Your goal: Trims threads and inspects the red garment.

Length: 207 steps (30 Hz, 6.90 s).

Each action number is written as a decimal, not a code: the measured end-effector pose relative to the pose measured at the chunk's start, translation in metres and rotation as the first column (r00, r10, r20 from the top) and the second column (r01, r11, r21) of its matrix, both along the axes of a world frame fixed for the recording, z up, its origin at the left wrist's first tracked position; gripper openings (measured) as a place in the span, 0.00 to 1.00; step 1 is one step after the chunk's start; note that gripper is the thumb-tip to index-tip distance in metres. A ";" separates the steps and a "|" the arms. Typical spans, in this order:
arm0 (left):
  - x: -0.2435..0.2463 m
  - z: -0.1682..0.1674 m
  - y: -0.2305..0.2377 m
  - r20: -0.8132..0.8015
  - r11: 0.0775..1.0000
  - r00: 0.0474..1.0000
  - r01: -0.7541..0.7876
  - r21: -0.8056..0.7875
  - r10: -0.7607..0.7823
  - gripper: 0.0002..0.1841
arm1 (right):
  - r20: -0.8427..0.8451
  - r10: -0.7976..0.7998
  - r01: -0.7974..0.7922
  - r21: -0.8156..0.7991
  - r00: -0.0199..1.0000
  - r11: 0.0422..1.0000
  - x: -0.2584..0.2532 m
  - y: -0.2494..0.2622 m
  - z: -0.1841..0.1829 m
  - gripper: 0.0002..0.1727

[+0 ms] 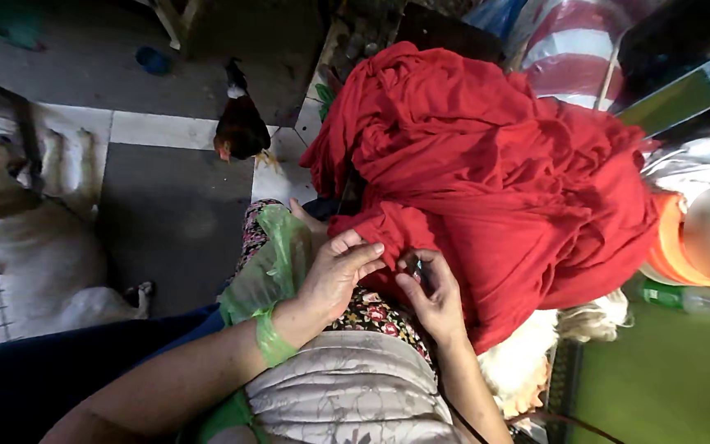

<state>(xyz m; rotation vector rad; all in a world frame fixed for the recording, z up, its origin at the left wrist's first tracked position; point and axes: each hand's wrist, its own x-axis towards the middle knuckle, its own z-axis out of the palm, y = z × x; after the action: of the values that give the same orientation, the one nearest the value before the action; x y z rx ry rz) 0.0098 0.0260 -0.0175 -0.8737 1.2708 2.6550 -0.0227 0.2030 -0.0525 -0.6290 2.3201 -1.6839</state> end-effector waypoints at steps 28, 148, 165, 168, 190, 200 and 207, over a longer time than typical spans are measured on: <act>-0.003 -0.011 0.003 -0.047 0.913 0.987 0.124 -0.388 -0.154 0.06 | 0.118 -0.050 0.055 -0.034 0.992 0.998 -0.006 -0.010 0.004 0.09; 0.005 -0.050 -0.076 0.341 0.492 0.797 0.584 -0.646 -0.499 0.12 | -0.375 -0.529 0.619 0.176 0.761 0.766 -0.123 0.083 0.020 0.15; -0.060 -0.066 0.011 -0.162 0.199 0.629 -0.012 -0.980 -0.760 0.07 | -0.324 -0.494 0.567 0.189 0.807 0.802 -0.121 0.079 0.020 0.14; -0.051 -0.060 -0.010 -0.223 0.327 0.650 0.042 -0.944 -0.726 0.06 | -0.320 -0.491 0.552 0.135 0.810 0.823 -0.123 0.080 0.018 0.14; -0.008 -0.031 -0.034 -0.314 0.869 0.812 0.437 -0.232 -0.492 0.12 | -0.225 0.051 0.051 0.426 0.973 0.903 0.018 0.045 0.028 0.17; -0.002 -0.019 -0.029 -0.305 0.812 0.781 0.400 -0.426 -0.545 0.08 | -0.341 0.062 0.130 0.513 0.938 0.848 0.019 0.038 0.014 0.13; 0.001 -0.015 -0.027 -0.262 0.731 0.743 0.417 -0.539 -0.617 0.07 | -0.416 0.020 0.212 0.502 0.909 0.839 0.018 0.027 0.007 0.11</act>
<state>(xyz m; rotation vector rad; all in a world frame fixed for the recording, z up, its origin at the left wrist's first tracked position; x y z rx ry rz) 0.0108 -0.0010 -0.0323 0.1174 1.9288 2.1528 -0.0049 0.2304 -0.0457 -0.7990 2.9838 -0.8865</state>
